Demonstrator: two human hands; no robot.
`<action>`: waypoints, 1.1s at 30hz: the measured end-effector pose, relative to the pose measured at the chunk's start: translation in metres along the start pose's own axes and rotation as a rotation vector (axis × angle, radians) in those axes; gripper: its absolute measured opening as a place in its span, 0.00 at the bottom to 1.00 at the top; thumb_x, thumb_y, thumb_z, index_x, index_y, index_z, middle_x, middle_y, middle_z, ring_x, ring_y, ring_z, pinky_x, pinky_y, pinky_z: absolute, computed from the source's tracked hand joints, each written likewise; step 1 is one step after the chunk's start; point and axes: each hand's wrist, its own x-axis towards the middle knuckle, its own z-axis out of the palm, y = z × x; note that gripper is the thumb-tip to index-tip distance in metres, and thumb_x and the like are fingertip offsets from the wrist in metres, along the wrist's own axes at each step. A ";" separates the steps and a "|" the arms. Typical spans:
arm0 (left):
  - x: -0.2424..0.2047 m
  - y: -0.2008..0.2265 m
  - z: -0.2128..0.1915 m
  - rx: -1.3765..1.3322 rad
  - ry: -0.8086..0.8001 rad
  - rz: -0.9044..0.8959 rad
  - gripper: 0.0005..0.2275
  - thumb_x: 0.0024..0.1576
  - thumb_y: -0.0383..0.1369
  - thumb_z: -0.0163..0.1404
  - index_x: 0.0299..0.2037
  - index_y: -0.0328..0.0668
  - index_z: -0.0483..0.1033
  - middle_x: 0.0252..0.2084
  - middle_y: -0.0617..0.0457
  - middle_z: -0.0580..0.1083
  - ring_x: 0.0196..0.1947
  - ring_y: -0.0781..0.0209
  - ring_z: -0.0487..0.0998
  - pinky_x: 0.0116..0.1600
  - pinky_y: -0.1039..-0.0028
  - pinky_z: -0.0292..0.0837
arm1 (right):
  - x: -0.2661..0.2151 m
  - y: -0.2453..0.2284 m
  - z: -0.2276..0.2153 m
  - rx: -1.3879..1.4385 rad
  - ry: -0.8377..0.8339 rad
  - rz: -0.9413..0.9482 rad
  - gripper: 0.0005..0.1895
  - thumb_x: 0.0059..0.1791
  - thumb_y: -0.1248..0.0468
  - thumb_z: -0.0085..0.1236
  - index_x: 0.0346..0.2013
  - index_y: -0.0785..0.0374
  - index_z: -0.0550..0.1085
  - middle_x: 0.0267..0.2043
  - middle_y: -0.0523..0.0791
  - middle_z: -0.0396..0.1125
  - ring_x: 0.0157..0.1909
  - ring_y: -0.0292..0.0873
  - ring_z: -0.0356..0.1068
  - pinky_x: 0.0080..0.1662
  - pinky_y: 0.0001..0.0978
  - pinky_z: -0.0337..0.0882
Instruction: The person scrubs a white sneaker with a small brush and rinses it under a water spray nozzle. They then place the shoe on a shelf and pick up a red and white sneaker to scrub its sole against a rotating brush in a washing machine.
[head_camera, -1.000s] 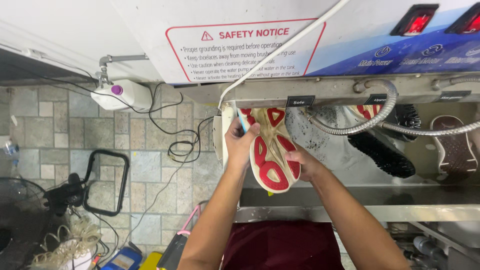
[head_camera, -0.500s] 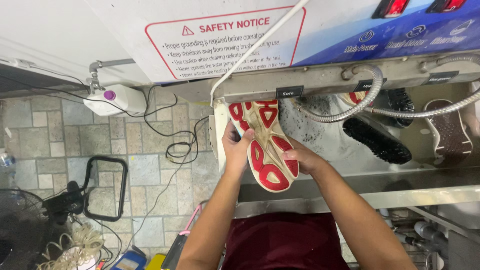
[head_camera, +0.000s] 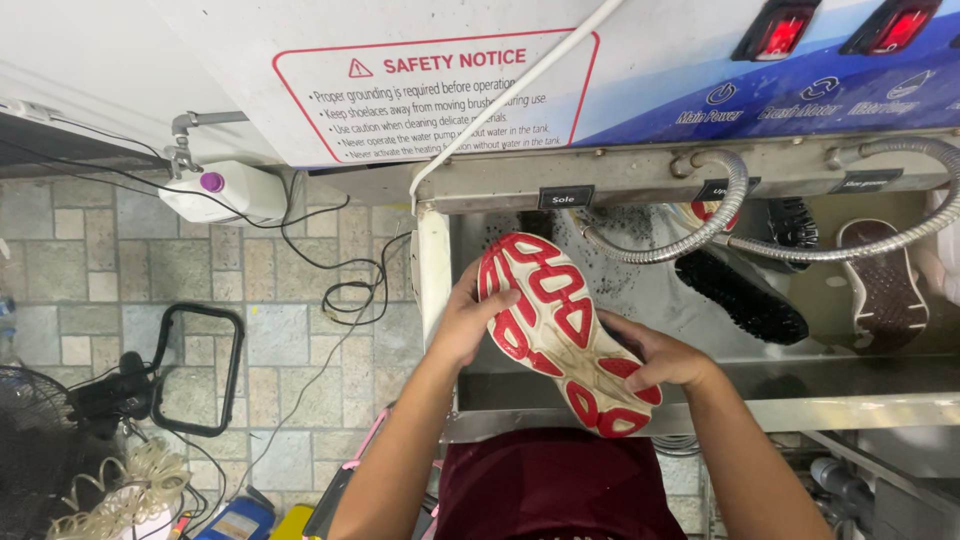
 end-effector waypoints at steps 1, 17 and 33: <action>0.001 0.002 0.003 -0.050 0.001 -0.033 0.27 0.55 0.26 0.57 0.66 0.30 0.64 0.56 0.43 0.75 0.54 0.56 0.78 0.60 0.65 0.73 | -0.003 0.002 0.000 0.056 0.048 -0.013 0.66 0.25 0.58 0.70 0.75 0.65 0.51 0.74 0.52 0.55 0.74 0.48 0.55 0.70 0.39 0.52; 0.004 0.022 0.013 -0.326 0.311 -0.156 0.22 0.60 0.42 0.47 0.60 0.37 0.68 0.56 0.45 0.76 0.52 0.55 0.81 0.52 0.64 0.81 | 0.033 0.011 0.004 0.746 0.487 -0.077 0.34 0.52 0.50 0.43 0.70 0.62 0.57 0.67 0.51 0.63 0.68 0.52 0.63 0.64 0.50 0.65; 0.050 0.044 0.015 -0.428 0.501 -0.010 0.19 0.53 0.45 0.52 0.52 0.46 0.74 0.51 0.52 0.76 0.48 0.60 0.79 0.45 0.67 0.79 | 0.121 -0.050 -0.048 0.766 0.479 0.141 0.33 0.50 0.35 0.38 0.60 0.51 0.68 0.55 0.45 0.70 0.50 0.49 0.71 0.41 0.49 0.76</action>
